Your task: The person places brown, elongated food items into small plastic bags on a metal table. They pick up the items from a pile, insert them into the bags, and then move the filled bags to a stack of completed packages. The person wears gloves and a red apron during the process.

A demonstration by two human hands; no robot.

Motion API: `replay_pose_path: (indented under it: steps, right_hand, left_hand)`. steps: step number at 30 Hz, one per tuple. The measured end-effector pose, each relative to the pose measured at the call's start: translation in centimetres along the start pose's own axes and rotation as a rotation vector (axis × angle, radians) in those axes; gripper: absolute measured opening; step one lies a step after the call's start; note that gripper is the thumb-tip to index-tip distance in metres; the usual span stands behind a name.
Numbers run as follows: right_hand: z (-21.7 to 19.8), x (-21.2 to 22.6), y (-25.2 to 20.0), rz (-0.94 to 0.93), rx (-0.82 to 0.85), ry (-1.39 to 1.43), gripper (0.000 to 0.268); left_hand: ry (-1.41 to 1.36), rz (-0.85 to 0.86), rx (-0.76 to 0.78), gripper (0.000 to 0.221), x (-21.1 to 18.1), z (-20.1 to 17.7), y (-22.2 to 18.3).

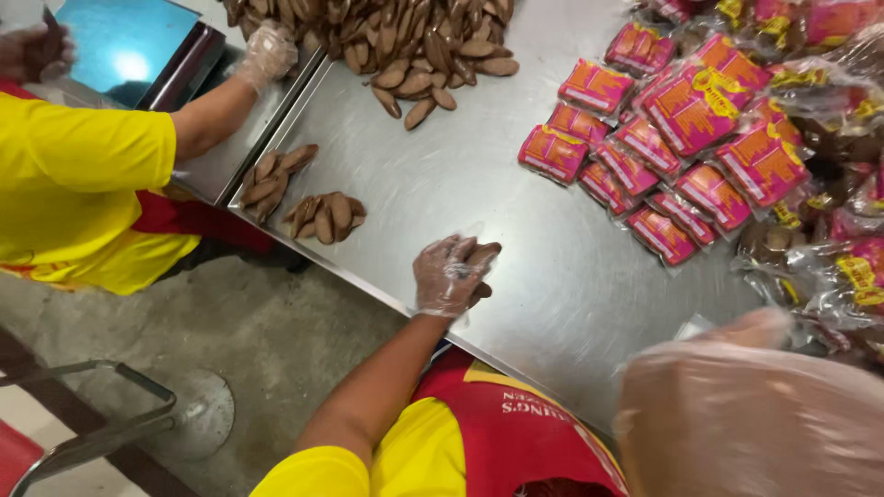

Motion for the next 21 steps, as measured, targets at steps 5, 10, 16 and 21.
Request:
replay_pose_path:
  steps: [5,10,16,21]
  right_hand:
    - [-2.3,-0.4,-1.2,0.064,-0.003,-0.063,0.062]
    - [-4.6,0.2,-0.5,0.080,0.007,-0.154,0.063]
    - [-8.0,-0.3,-1.8,0.142,0.128,-0.287,0.064]
    - [-8.2,-4.0,-8.6,0.449,0.169,-0.300,0.064]
  left_hand:
    - [-0.021,0.060,0.001,0.068,-1.6,2.1,0.2]
    - [-0.013,0.203,0.038,0.077,-2.4,1.3,1.1]
    - [-0.099,0.277,0.064,0.084,-4.1,0.8,3.0]
    - [-0.335,0.587,0.205,0.093,-5.7,1.4,5.2]
Point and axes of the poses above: each hand's wrist, its own y-axis towards the middle knuckle, its own z-axis out of the palm, x = y × z, the point moved 4 cm from there along y, towards the middle knuckle, and after that the axes turned 4 degrees about -y, right-handed, at the moved point
